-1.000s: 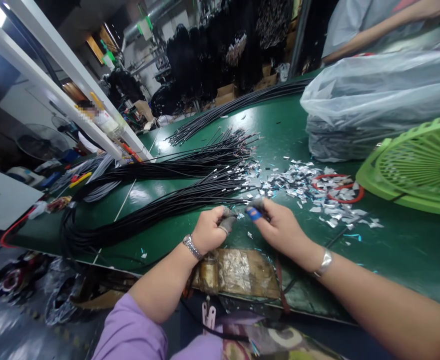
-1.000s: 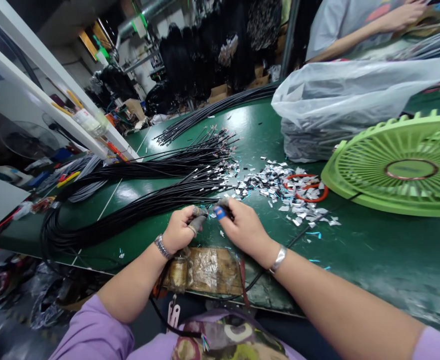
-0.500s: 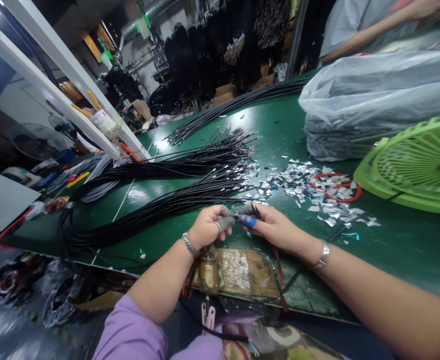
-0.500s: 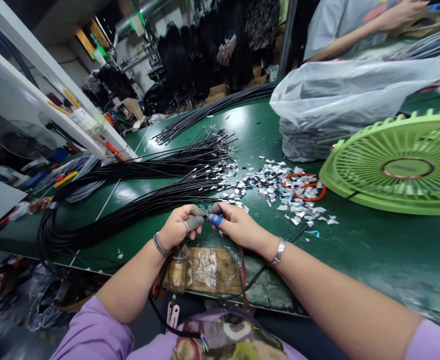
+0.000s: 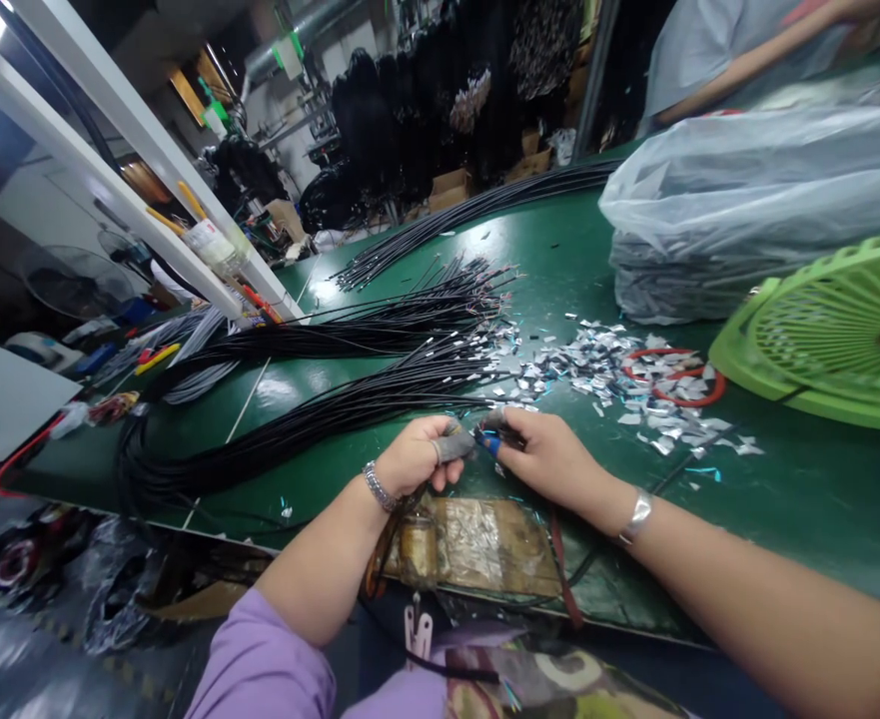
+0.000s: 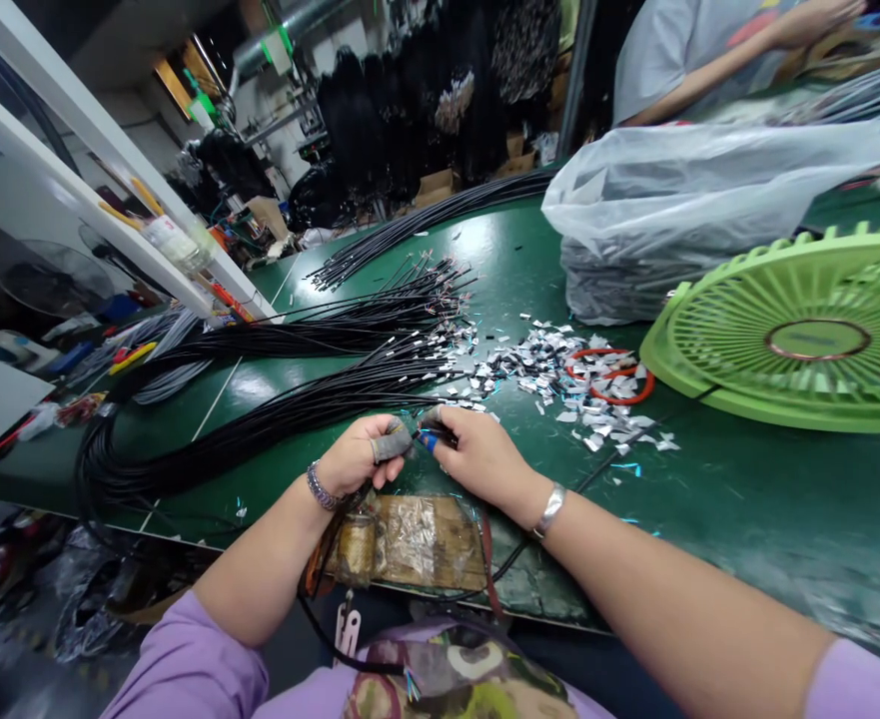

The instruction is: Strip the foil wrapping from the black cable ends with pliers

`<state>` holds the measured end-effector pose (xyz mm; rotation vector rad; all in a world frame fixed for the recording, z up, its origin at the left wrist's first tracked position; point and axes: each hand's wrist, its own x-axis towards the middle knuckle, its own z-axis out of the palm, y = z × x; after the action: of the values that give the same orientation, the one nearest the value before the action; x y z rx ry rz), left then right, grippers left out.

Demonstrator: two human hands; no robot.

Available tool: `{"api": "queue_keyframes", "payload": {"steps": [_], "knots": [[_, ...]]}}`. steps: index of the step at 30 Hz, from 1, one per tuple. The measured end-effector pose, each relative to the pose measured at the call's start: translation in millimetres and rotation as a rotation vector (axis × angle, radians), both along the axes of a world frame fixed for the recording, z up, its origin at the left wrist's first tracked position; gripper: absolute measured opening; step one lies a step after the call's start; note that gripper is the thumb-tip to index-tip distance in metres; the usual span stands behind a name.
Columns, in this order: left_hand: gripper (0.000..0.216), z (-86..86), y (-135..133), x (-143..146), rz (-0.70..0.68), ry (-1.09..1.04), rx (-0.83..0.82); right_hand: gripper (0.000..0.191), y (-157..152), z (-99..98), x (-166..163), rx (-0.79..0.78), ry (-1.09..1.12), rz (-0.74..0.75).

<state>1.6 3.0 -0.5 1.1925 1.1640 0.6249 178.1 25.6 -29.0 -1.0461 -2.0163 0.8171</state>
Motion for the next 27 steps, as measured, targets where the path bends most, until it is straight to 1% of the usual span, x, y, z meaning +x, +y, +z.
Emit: {"api": "queue_keyframes", "payload": {"steps": [3,5,7,9,11,12,14,16,17,18,19,20,21,22,24,25,26,27], "knots": [[0.050,-0.1,1.0,0.1,0.043,-0.007,0.003,0.016,1.2,-2.0,0.3,-0.101,0.092,0.078],[0.049,-1.0,1.9,-0.1,0.045,0.006,0.006,0.023,2.2,-3.3,0.6,-0.158,0.150,0.118],[0.048,-1.9,2.4,-0.2,0.027,0.036,0.015,0.027,3.0,-3.7,1.2,-0.175,0.184,0.135],[0.045,-2.6,2.1,-0.6,0.006,0.095,0.035,0.026,3.2,-3.1,1.9,-0.168,0.170,0.122],[0.038,-2.9,1.2,-1.3,-0.008,0.198,0.077,0.023,2.3,-1.1,2.6,-0.152,0.085,0.093],[0.033,-3.0,0.5,-1.7,-0.014,0.262,0.124,0.019,1.3,0.5,2.9,-0.128,0.011,0.073],[0.026,-3.3,-1.0,-2.5,-0.027,0.391,0.272,0.010,-1.6,4.4,3.6,-0.038,-0.176,0.021],[0.024,-3.9,-2.1,-2.9,-0.042,0.472,0.402,0.010,-3.9,8.5,4.6,0.067,-0.338,-0.021],[0.023,-4.2,-2.4,-2.9,-0.049,0.480,0.412,0.012,-4.3,10.2,5.3,0.096,-0.378,-0.034],[0.022,-4.4,-2.4,-3.0,-0.056,0.467,0.377,0.013,-4.2,11.5,6.1,0.096,-0.380,-0.035],[0.022,-4.4,-2.2,-3.2,-0.063,0.435,0.313,0.012,-3.5,12.3,7.0,0.062,-0.342,-0.016],[0.024,-4.2,-1.7,-3.7,-0.076,0.387,0.242,0.009,-2.7,12.6,7.7,-0.012,-0.267,0.028],[0.028,-3.7,-1.0,-4.6,-0.094,0.324,0.186,0.006,-2.0,12.5,8.2,-0.121,-0.162,0.095],[0.033,-3.1,-0.1,-5.9,-0.121,0.254,0.150,0.008,-1.9,12.1,8.2,-0.255,-0.038,0.183],[0.046,-1.6,1.7,-9.7,-0.197,0.117,0.129,0.025,-3.8,11.1,6.7,-0.528,0.216,0.376],[0.050,-1.1,2.5,-12.0,-0.235,0.059,0.123,0.032,-5.6,10.9,5.3,-0.629,0.315,0.451],[0.054,-0.9,3.3,-14.0,-0.266,0.017,0.115,0.036,-7.5,11.0,3.8,-0.694,0.385,0.503],[0.055,-0.9,3.9,-15.7,-0.284,-0.001,0.108,0.038,-9.0,11.5,2.5,-0.724,0.413,0.533]]}}
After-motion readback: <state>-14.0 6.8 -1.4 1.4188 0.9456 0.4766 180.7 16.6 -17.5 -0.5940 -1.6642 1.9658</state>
